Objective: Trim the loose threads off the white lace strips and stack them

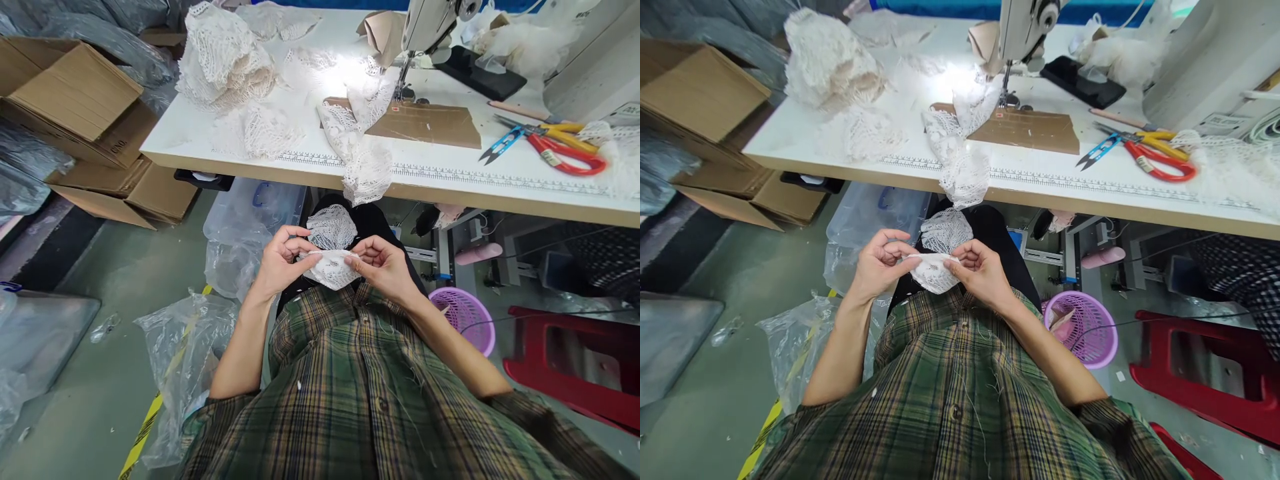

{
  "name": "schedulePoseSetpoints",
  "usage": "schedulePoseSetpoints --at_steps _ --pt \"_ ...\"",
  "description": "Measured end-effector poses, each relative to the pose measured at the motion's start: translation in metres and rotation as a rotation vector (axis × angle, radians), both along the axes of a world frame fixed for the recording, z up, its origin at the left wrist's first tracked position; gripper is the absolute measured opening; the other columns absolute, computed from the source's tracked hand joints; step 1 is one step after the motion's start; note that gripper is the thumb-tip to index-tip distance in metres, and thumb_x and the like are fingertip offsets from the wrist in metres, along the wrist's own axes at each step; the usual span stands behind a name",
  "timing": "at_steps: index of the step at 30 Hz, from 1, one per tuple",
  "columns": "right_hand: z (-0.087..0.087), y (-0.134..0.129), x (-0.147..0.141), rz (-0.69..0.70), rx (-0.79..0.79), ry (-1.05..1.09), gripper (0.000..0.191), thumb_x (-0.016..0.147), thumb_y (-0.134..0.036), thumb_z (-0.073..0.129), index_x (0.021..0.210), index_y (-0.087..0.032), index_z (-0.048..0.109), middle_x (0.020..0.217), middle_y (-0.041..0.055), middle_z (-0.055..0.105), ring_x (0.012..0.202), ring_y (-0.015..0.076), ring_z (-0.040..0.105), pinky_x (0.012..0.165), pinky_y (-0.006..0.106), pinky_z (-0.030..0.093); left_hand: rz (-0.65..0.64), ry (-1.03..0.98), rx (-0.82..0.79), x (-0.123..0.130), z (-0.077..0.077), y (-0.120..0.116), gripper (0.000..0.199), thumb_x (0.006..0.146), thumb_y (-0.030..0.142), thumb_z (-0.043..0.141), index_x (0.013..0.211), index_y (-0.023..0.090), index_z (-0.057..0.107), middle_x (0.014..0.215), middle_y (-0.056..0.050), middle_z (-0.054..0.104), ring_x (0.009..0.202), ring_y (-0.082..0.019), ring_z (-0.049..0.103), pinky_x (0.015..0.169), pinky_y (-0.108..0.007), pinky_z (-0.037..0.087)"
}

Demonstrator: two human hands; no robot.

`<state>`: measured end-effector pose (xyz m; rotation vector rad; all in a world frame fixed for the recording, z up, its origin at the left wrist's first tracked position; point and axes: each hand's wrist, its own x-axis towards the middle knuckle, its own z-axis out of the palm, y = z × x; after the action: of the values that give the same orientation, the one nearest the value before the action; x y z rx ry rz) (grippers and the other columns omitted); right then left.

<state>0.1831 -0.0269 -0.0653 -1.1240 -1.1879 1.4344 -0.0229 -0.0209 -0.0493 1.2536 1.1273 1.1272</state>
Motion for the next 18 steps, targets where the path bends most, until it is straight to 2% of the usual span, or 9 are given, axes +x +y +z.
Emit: schedulePoseSetpoints --at_steps 5,7,10,12,14,16,18 --pt "-0.014 0.007 0.0 0.088 -0.077 0.035 0.045 0.067 -0.051 0.081 0.092 -0.017 0.064 0.074 0.0004 0.064 0.065 0.0112 0.061 0.06 0.025 0.051 -0.024 0.062 -0.032 -0.003 -0.007 0.002 0.048 0.068 0.033 0.085 0.102 0.018 0.053 0.073 0.0 0.073 0.057 -0.011 0.061 0.055 -0.022 0.047" --pt "-0.018 0.007 -0.001 0.21 -0.11 0.03 0.046 0.07 -0.051 0.079 0.096 -0.016 0.066 0.077 0.0009 0.065 0.067 0.0112 0.06 0.061 0.024 0.049 -0.053 0.074 -0.045 -0.003 -0.012 0.002 0.045 0.07 0.033 0.083 0.101 0.018 0.054 0.074 0.0 0.072 0.057 -0.011 0.061 0.055 -0.021 0.047" --pt "-0.023 0.01 0.001 0.362 -0.145 0.014 0.041 0.073 -0.051 0.076 0.088 -0.015 0.068 0.073 -0.0004 0.063 0.062 0.01 0.056 0.056 0.022 0.044 -0.159 0.101 -0.103 -0.006 -0.021 0.003 0.044 0.073 0.034 0.08 0.107 0.018 0.056 0.081 -0.002 0.072 0.061 -0.012 0.062 0.056 -0.022 0.049" --pt "-0.028 0.017 0.004 0.332 -0.152 0.021 0.041 0.072 -0.054 0.075 0.08 -0.015 0.066 0.07 -0.0016 0.061 0.06 0.0095 0.052 0.054 0.022 0.041 -0.299 0.166 -0.159 -0.01 -0.027 0.006 0.047 0.072 0.035 0.081 0.11 0.018 0.059 0.085 -0.002 0.072 0.067 -0.014 0.064 0.059 -0.023 0.051" --pt "-0.036 0.029 0.007 0.238 -0.162 0.023 0.044 0.07 -0.058 0.075 0.077 -0.016 0.064 0.068 -0.0015 0.062 0.059 0.0099 0.052 0.056 0.022 0.042 -0.412 0.222 -0.197 -0.014 -0.032 0.014 0.045 0.068 0.036 0.083 0.105 0.018 0.063 0.083 -0.002 0.07 0.068 -0.015 0.064 0.059 -0.024 0.052" --pt "-0.048 0.045 0.008 0.136 -0.164 -0.017 0.048 0.068 -0.061 0.073 0.076 -0.016 0.062 0.067 -0.0007 0.062 0.058 0.0108 0.053 0.056 0.024 0.043 -0.405 0.211 -0.204 -0.018 -0.036 0.027 0.043 0.067 0.037 0.083 0.1 0.017 0.065 0.08 -0.001 0.068 0.065 -0.015 0.062 0.057 -0.024 0.051" --pt "-0.06 0.062 0.008 0.041 -0.148 -0.072 0.049 0.07 -0.064 0.069 0.077 -0.016 0.061 0.066 0.0004 0.062 0.058 0.0124 0.055 0.056 0.025 0.045 -0.296 0.166 -0.184 -0.02 -0.039 0.047 0.045 0.067 0.038 0.083 0.102 0.017 0.064 0.081 -0.001 0.068 0.065 -0.014 0.062 0.057 -0.024 0.05"
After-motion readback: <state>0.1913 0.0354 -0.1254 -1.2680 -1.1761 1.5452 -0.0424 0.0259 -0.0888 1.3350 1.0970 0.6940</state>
